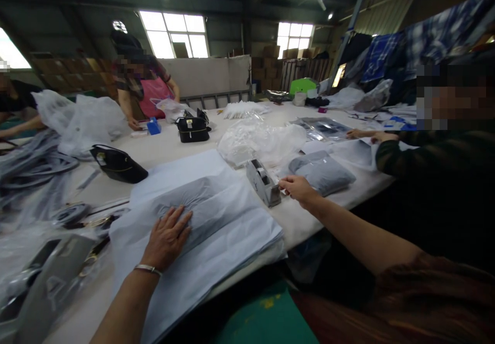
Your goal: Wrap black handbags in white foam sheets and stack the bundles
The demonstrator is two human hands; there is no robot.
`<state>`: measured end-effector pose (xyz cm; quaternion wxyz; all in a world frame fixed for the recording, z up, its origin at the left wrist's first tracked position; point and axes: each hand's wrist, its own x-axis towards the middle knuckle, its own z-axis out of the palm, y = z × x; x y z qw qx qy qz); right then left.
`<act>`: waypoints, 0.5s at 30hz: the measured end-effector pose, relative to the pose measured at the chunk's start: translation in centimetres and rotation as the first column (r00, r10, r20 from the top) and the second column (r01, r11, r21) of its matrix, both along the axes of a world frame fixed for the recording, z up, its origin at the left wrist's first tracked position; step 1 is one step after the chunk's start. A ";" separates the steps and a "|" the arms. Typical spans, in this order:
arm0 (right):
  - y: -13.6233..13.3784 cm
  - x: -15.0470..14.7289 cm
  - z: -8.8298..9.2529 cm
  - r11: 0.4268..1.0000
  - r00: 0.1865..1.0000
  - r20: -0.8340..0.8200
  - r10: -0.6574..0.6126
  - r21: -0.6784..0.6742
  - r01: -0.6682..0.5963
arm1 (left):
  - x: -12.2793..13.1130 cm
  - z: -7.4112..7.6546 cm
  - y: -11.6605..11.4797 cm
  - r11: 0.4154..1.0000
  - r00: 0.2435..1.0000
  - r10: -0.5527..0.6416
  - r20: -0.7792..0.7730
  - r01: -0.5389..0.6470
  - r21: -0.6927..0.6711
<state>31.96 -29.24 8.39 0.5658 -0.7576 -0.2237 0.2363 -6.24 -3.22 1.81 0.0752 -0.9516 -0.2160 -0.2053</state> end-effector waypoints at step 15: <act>-0.6 -5.8 -1.5 0.916 0.881 -0.257 0.398 0.067 -0.395 | -0.1 1.3 -1.6 0.993 0.997 0.057 -0.058 -0.063 -0.104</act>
